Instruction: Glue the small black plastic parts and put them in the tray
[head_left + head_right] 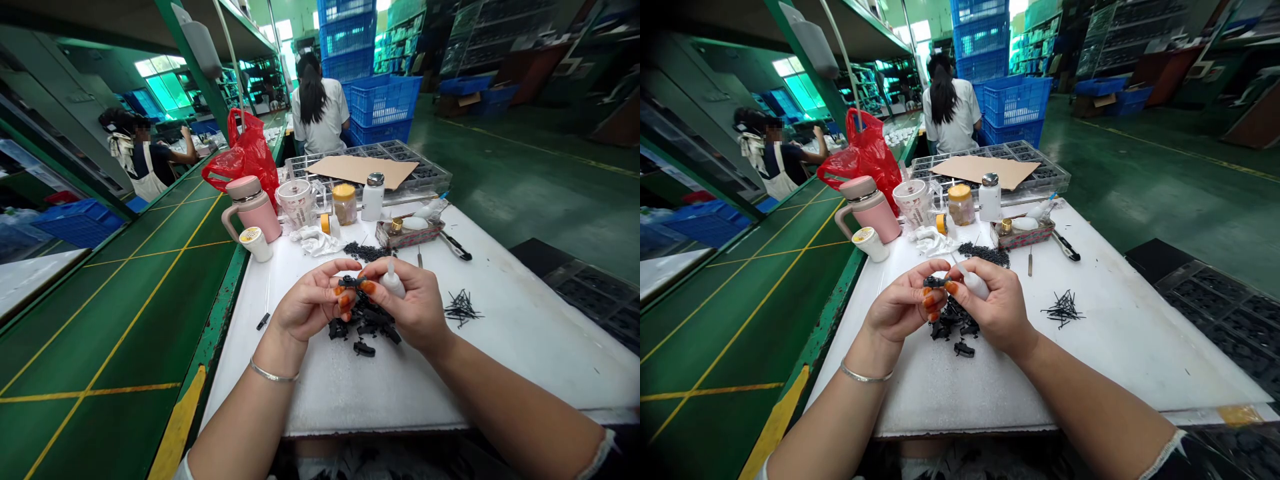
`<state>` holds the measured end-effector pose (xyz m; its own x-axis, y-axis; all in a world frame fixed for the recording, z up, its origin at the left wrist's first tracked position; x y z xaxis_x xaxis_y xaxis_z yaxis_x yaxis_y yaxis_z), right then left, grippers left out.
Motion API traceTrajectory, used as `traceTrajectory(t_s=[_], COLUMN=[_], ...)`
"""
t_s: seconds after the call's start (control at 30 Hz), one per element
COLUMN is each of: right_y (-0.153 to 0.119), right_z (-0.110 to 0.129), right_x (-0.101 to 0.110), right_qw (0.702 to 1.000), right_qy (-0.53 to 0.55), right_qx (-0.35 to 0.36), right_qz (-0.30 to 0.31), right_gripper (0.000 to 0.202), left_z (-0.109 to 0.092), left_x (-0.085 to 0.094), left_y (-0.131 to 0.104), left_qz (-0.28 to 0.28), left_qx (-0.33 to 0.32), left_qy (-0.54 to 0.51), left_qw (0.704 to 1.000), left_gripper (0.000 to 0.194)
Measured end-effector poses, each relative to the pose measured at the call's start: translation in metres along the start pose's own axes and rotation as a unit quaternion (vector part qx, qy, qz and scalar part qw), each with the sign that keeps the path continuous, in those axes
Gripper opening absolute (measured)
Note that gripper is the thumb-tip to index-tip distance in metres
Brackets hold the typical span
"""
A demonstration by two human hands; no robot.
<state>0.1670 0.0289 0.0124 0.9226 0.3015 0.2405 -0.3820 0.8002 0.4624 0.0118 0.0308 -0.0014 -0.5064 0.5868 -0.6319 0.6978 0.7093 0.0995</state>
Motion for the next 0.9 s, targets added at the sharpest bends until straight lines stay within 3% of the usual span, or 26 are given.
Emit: traceTrajectory(t_s=[0.37,0.5,0.67,0.9], right_y=[0.000,0.001,0.004,0.006], right_z=[-0.002,-0.004,-0.004,-0.003], right_x=[0.001,0.003,0.004,0.002], right_qw=[0.999,0.999,0.998,0.996], right_qy=[0.013,0.019,-0.006,0.025], right_qx=[-0.030,-0.048,-0.062,-0.077], right_qz=[0.003,-0.010,-0.027,-0.023], right_gripper=[0.015,0.017,0.015,0.015], left_z=[0.000,-0.002,-0.008,-0.011], left_x=[0.001,0.004,0.006,0.003], left_y=[0.000,0.000,-0.001,-0.002], left_qz=[0.014,-0.049,-0.150,-0.205], left_qx=[-0.012,-0.026,-0.093,-0.093], left_qy=[0.012,0.048,0.144,0.297], left_qw=[1.000,0.997,0.974,0.928], left_gripper=[0.040,0.037,0.028,0.019])
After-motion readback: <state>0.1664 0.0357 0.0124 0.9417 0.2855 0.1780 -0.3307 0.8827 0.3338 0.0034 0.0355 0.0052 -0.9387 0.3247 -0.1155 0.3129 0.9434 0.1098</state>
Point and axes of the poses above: each hand's wrist, its own y-axis towards the middle knuckle, its own x-axis out of the back of the hand, z = x × y, the point moved 3 cm from there along y, towards the middle knuckle, and after that the axes turned 13 degrees about z, right-handed, at the moved point
